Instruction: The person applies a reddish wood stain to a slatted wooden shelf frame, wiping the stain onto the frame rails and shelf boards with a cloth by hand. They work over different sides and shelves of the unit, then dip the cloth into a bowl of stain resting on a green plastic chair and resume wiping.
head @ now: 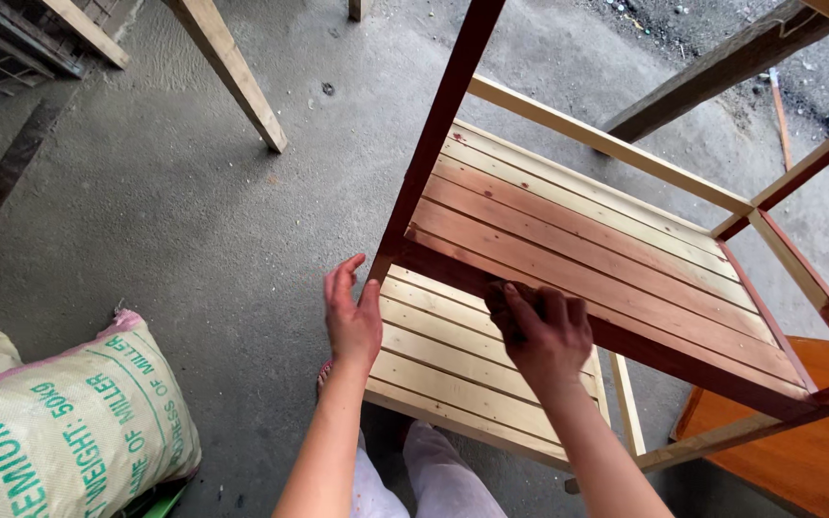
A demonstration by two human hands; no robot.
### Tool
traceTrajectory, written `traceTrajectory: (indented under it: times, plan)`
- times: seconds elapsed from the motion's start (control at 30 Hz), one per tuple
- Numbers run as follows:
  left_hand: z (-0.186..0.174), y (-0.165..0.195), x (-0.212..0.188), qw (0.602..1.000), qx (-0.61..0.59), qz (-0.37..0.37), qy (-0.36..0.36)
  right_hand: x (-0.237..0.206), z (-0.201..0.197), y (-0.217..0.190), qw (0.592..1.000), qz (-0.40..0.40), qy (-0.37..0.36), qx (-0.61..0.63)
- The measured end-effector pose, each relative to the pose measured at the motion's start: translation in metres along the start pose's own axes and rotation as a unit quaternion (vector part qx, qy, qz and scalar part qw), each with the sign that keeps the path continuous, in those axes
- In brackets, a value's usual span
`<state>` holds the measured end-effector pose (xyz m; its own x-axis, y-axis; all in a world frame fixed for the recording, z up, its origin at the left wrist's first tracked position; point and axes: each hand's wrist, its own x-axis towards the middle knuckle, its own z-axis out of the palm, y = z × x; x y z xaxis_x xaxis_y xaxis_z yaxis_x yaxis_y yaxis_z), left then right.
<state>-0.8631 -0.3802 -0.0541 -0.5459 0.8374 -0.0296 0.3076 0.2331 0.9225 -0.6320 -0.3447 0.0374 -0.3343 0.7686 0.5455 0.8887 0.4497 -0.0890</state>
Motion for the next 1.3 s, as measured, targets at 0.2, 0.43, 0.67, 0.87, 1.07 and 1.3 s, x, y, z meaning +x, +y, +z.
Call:
traceTrajectory:
  times: [0.2,0.43,0.67,0.87,1.07,1.3]
  plan:
    - [0.014,-0.024,0.004,0.999,0.017,-0.046,-0.01,0.044,0.072,-0.074,0.998,-0.043,-0.019,0.051]
    - [-0.015,-0.035,0.002,0.996,0.033,-0.085,0.015,0.037,0.054,-0.052,0.995,-0.078,-0.039,0.041]
    - [-0.031,-0.063,-0.009,0.993,0.011,-0.113,0.032,-0.007,0.015,-0.004,0.997,-0.076,0.011,-0.001]
    - [-0.051,-0.086,-0.016,0.982,-0.004,-0.179,0.058,0.04,0.095,-0.097,0.991,-0.12,0.029,0.042]
    - [-0.05,-0.072,-0.017,0.993,0.035,-0.09,0.061,0.07,0.118,-0.132,0.984,-0.167,-0.016,0.055]
    - [-0.023,-0.038,-0.016,0.997,0.037,-0.059,0.025,0.024,0.057,-0.036,0.985,-0.156,-0.026,0.062]
